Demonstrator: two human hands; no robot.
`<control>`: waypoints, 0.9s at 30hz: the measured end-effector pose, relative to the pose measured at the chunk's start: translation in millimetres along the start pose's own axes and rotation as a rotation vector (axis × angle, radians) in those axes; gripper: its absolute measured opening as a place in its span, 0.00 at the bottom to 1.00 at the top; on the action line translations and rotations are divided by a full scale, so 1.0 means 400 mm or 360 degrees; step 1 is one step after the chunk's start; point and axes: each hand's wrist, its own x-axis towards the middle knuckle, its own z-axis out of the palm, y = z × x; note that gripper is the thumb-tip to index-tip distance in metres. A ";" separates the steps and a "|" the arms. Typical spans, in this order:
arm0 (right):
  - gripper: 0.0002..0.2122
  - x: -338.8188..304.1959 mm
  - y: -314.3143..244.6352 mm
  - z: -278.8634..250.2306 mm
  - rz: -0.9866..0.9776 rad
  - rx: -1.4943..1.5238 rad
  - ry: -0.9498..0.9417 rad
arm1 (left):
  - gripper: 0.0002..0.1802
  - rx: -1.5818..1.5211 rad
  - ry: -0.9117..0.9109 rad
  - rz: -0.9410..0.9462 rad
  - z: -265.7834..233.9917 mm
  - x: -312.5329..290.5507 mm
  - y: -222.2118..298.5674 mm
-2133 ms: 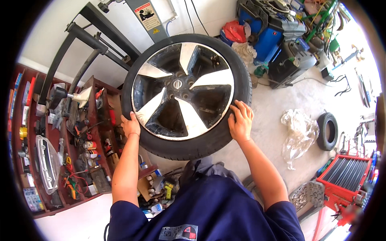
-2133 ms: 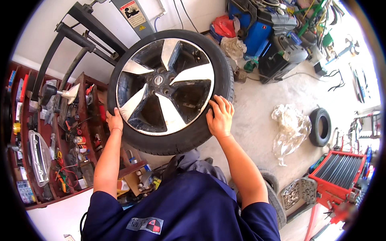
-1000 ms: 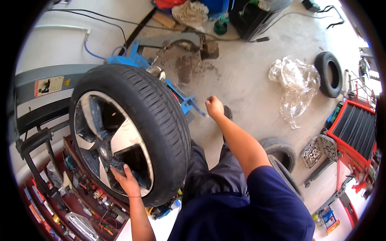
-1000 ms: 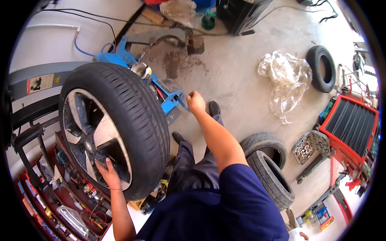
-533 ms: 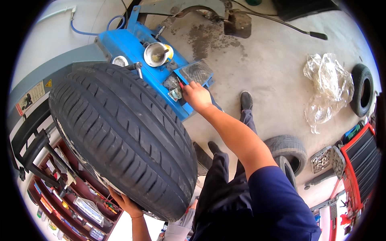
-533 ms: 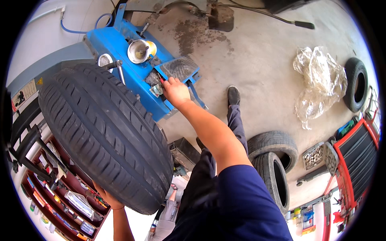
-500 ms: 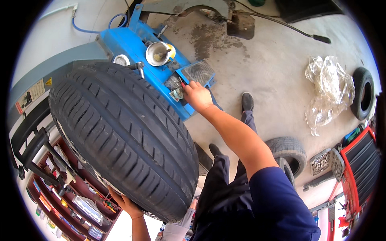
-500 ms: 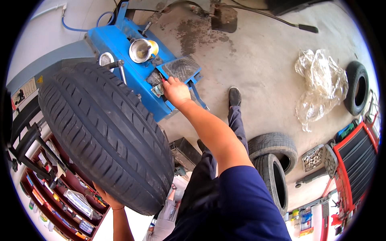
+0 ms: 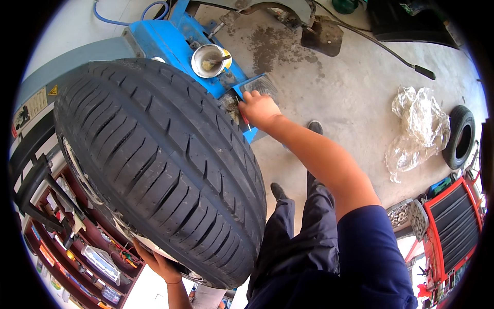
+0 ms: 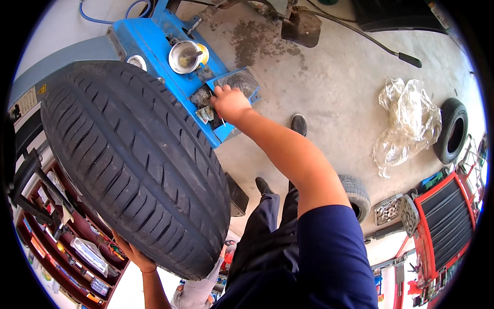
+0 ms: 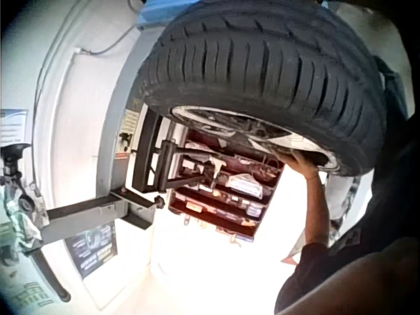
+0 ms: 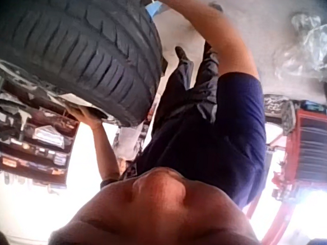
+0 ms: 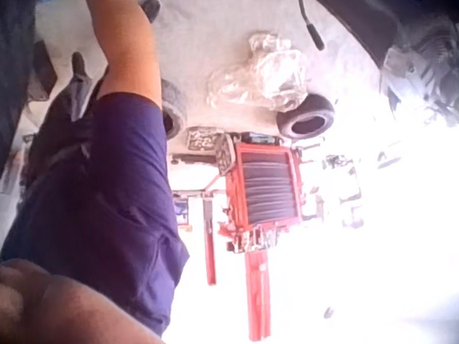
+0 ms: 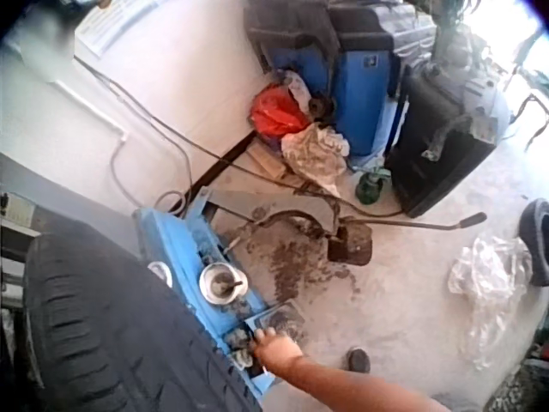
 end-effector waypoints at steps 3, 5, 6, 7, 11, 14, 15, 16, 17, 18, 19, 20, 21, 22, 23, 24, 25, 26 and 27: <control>0.07 0.007 -0.022 -0.001 -0.0182 -0.0272 -0.0037 | 0.43 -0.0065 -0.0002 0.0058 0.010 0.004 -0.024; 0.07 0.004 -0.016 0.011 -0.0091 -0.0256 -0.0005 | 0.43 -0.0002 -0.0020 0.0065 0.012 0.010 -0.024; 0.07 0.004 -0.018 0.016 -0.0089 -0.0260 -0.0007 | 0.42 0.0059 -0.0040 0.0079 0.011 0.016 -0.025; 0.07 0.005 -0.026 0.018 -0.0152 -0.0367 -0.0107 | 0.44 0.0020 -0.0047 0.0091 0.003 0.013 -0.032; 0.08 0.013 -0.010 0.016 -0.0113 -0.0361 -0.0219 | 0.40 -0.0046 0.0033 0.0087 0.015 0.020 -0.030; 0.10 -0.006 -0.059 -0.080 0.0493 0.0434 -0.0182 | 0.39 -0.0019 0.0085 0.0138 0.007 -0.011 -0.066; 0.13 -0.049 -0.061 -0.122 0.0765 0.0713 -0.0072 | 0.38 -0.0073 0.0106 -0.0049 0.007 -0.024 -0.069; 0.13 -0.102 -0.031 -0.139 0.0905 0.0917 0.0186 | 0.37 -0.0159 0.0100 -0.0099 0.021 -0.013 -0.042; 0.12 -0.146 -0.021 -0.189 0.1108 0.1479 0.0291 | 0.37 -0.0203 0.0110 -0.0121 0.033 -0.009 -0.026; 0.13 -0.184 -0.055 -0.290 0.1116 0.1495 0.0465 | 0.37 -0.0331 0.0112 -0.0155 0.036 -0.018 -0.048; 0.14 -0.226 -0.034 -0.341 0.1010 0.1841 0.0747 | 0.37 -0.0234 0.0129 -0.0088 0.042 -0.012 -0.028; 0.14 -0.241 -0.099 -0.459 0.0910 0.1813 0.0906 | 0.37 -0.0191 0.0180 -0.0014 0.046 -0.015 -0.042; 0.13 -0.246 -0.181 -0.556 0.0711 0.1765 0.1024 | 0.38 -0.0038 0.0220 0.0024 0.038 -0.023 -0.052; 0.13 -0.243 -0.288 -0.652 0.0392 0.1959 0.1125 | 0.39 0.0050 0.0258 0.0062 0.038 -0.005 -0.025; 0.12 -0.237 -0.368 -0.721 0.0089 0.1724 0.0960 | 0.40 0.0042 0.0275 0.0034 0.034 0.006 -0.017; 0.13 -0.212 -0.442 -0.759 -0.0111 0.1564 0.0717 | 0.40 0.0035 0.0288 -0.0001 0.033 0.010 -0.014; 0.13 -0.183 -0.551 -0.799 -0.0253 0.1420 0.0368 | 0.41 0.0054 0.0309 -0.0003 0.023 0.012 -0.009; 0.11 -0.149 -0.624 -0.800 -0.0498 0.1029 0.0327 | 0.41 0.0057 0.0333 0.0014 0.016 0.017 -0.002; 0.10 -0.116 -0.677 -0.804 -0.0550 0.0818 0.0035 | 0.41 0.0041 0.0369 0.0026 0.016 0.014 -0.008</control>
